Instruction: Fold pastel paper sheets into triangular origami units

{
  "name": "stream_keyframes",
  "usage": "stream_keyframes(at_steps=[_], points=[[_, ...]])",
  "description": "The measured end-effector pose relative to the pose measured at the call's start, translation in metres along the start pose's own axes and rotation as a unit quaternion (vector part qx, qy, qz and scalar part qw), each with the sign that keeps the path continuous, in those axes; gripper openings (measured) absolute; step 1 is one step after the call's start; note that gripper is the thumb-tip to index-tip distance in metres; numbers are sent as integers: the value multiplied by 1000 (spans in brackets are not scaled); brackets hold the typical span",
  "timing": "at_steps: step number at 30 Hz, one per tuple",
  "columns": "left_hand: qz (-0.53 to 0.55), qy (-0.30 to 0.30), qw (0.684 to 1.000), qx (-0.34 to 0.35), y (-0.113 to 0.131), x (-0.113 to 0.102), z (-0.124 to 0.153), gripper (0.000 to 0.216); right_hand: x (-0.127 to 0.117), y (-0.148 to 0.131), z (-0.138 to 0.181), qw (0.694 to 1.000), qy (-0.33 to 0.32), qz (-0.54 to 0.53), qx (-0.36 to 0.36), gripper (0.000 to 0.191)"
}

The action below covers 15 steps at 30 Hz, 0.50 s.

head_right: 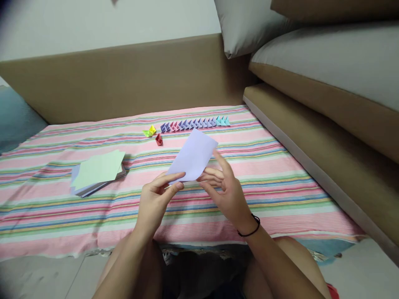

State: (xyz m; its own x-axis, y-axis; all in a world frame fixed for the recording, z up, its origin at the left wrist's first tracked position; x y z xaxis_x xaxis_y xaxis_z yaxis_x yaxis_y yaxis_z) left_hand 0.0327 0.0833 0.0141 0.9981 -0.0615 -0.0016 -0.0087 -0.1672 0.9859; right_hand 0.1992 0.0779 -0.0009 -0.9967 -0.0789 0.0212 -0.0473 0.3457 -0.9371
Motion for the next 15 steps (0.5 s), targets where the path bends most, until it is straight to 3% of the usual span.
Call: stream_keyframes(at_steps=[3, 5, 11, 15], points=[[-1, -17, 1000, -7, -1, 5, 1, 19, 0, -7, 0, 997, -4, 62, -39, 27], [-15, -29, 999, -12, -1, 8, 2, 18, -5, -13, 0, 993, 16, 102, -55, 8], [-23, -49, 997, 62, 12, 10, 3, 32, -11, -14, -1, 995, 31, 92, -36, 6], [-7, -45, 997, 59, 7, 10, 3, 43, -9, -9, -1, 997, 28, 67, -15, 6]])
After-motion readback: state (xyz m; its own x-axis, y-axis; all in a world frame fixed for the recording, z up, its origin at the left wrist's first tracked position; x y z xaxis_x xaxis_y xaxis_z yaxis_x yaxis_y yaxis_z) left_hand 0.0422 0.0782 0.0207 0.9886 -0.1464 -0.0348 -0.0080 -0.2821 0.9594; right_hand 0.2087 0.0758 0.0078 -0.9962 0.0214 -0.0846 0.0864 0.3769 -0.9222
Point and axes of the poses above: each hand's wrist, its own z-axis away from the middle knuckle, its own x-axis out of the palm, y = z × x, the point moved 9 cm from there along -z, towards the middle knuckle, and after that the axes turned 2 degrees about -y, right-handed, at the moved point
